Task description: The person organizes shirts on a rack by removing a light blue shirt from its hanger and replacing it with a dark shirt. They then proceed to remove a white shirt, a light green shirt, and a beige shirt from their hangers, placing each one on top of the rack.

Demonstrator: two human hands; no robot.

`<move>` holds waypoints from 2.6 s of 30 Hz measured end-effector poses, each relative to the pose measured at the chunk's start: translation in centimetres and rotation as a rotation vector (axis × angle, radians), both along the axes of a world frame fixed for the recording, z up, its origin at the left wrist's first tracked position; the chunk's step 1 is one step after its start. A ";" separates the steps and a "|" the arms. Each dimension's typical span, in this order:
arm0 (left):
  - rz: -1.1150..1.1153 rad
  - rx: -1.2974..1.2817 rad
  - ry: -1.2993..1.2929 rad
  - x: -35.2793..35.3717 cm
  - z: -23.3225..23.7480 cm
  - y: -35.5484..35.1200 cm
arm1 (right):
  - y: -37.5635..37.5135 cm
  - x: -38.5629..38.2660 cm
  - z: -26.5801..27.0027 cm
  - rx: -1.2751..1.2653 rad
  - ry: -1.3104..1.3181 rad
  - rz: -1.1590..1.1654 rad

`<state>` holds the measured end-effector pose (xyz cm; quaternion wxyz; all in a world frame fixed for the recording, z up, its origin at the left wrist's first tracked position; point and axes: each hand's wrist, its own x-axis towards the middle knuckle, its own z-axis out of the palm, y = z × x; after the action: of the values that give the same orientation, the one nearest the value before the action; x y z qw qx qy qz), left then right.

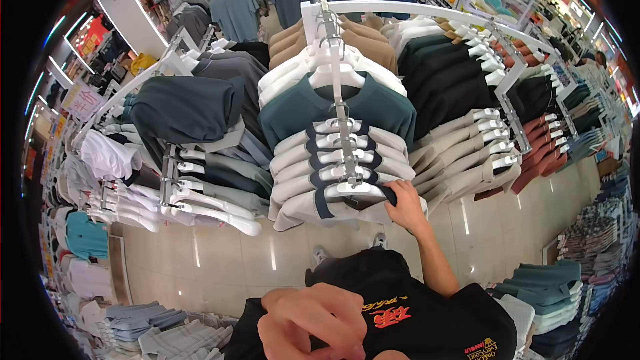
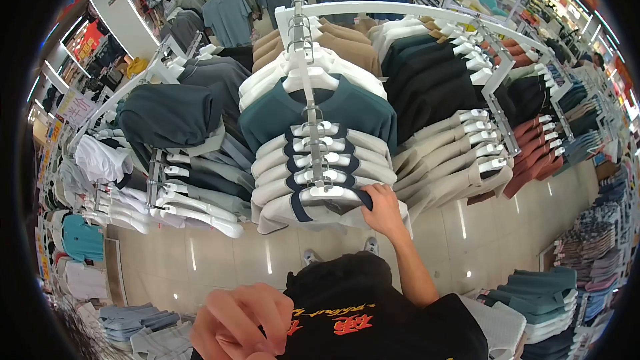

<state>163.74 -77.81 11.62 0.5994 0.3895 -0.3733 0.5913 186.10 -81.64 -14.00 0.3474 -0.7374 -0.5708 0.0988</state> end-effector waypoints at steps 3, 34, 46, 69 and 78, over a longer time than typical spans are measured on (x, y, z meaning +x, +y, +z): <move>0.071 -0.066 0.277 -3.2 -1.3 -0.9 | 0.0 0.0 0.1 0.000 0.011 0.013; 1.432 -0.011 1.821 -5.1 -35.3 10.2 | -2.4 -0.2 0.7 -0.018 -0.235 -0.146; -0.102 -1.018 1.734 -14.2 -44.5 15.2 | -1.2 -0.3 1.8 0.002 -0.163 -0.050; -0.153 -1.045 1.928 -7.8 -51.6 1.4 | -14.7 4.9 -17.8 -0.587 1.143 -0.132; 0.285 -0.698 1.953 -4.7 -54.3 -2.0 | -11.6 -6.7 -25.9 -0.506 1.968 -0.683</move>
<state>159.04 -79.85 -42.70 0.6442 0.5435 0.5140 0.1595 179.40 -93.21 -39.93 0.5013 -0.5048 0.2339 0.6627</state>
